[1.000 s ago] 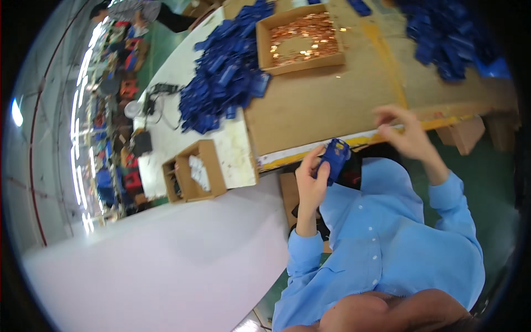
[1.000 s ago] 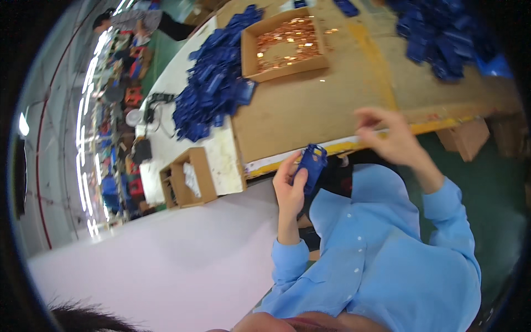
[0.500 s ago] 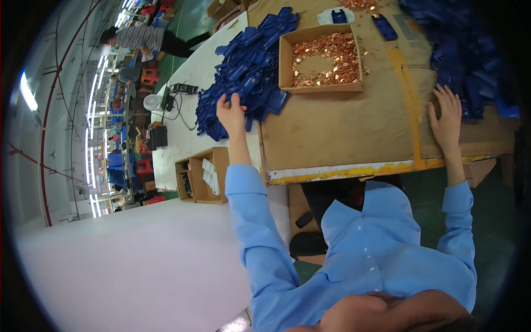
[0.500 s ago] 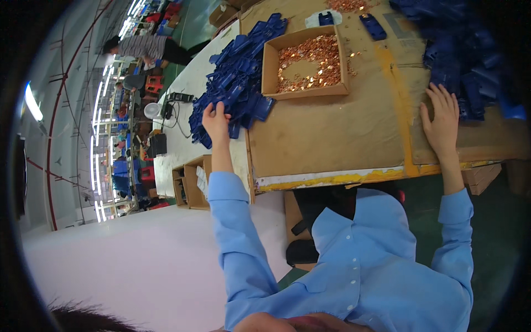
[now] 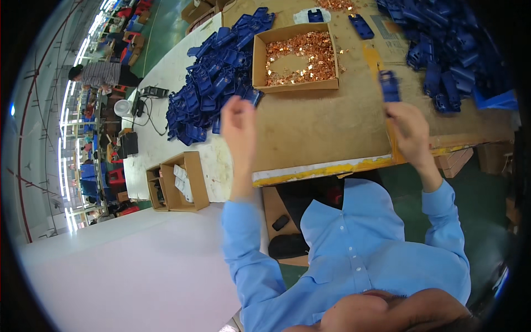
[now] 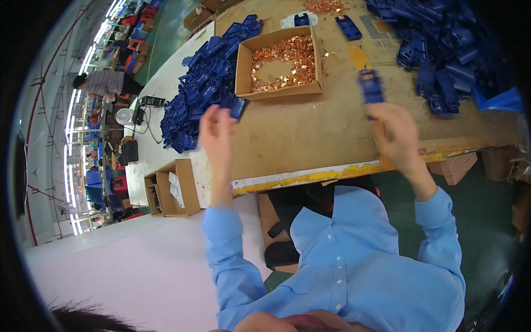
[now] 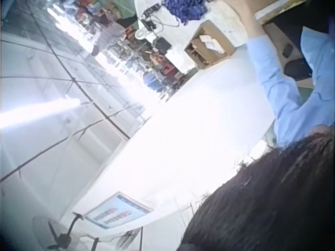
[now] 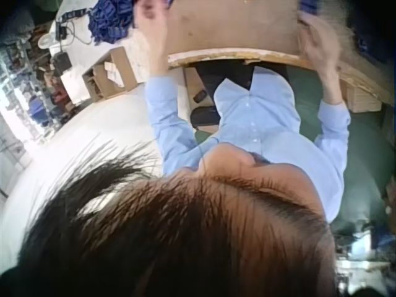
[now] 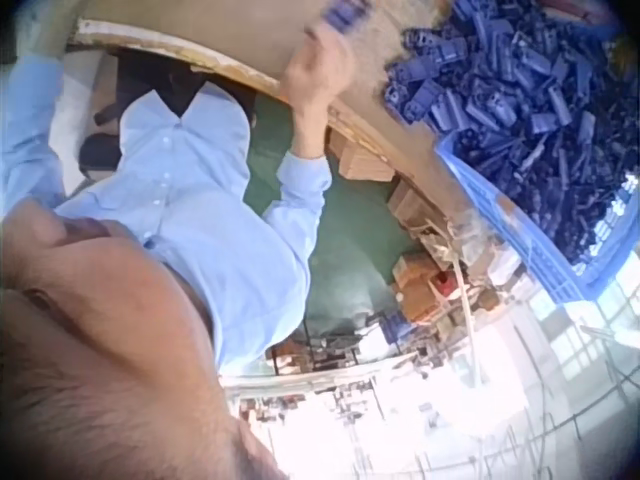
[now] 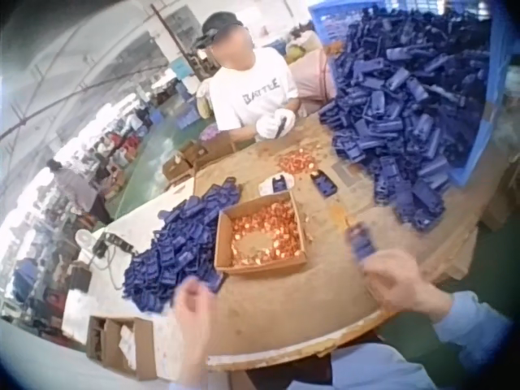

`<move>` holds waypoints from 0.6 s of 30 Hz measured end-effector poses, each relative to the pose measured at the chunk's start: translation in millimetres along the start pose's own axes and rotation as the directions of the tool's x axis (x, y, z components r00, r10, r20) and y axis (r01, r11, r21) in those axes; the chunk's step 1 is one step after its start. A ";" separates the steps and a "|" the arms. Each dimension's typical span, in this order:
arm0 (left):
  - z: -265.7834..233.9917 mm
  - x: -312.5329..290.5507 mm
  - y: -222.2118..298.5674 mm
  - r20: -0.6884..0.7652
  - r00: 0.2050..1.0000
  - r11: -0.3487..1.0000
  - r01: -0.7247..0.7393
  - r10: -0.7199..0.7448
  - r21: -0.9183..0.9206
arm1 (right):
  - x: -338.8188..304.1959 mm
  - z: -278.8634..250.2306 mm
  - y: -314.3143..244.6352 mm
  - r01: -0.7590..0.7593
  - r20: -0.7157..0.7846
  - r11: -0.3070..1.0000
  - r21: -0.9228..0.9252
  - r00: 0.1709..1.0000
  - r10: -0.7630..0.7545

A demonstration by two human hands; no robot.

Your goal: Assembling small blue plastic housings with metal pins on a factory floor.

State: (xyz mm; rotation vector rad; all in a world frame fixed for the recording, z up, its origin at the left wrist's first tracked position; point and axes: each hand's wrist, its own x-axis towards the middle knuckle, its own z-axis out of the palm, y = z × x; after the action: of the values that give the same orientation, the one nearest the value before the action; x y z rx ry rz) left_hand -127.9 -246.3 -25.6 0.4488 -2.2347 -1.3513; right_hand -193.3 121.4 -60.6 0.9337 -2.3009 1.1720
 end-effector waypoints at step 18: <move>4.1 -190.8 -67.5 0.205 0.669 0.134 0.419 -0.715 -0.898 | 150.5 131.7 -36.1 0.262 0.373 0.962 0.077 0.887 -0.271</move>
State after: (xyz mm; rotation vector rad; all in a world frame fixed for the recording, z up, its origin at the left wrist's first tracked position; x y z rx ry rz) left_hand 29.5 -176.9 -132.3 1.0466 -0.6859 -2.4546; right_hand -278.8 -59.5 -25.2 1.5508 -2.3421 0.9687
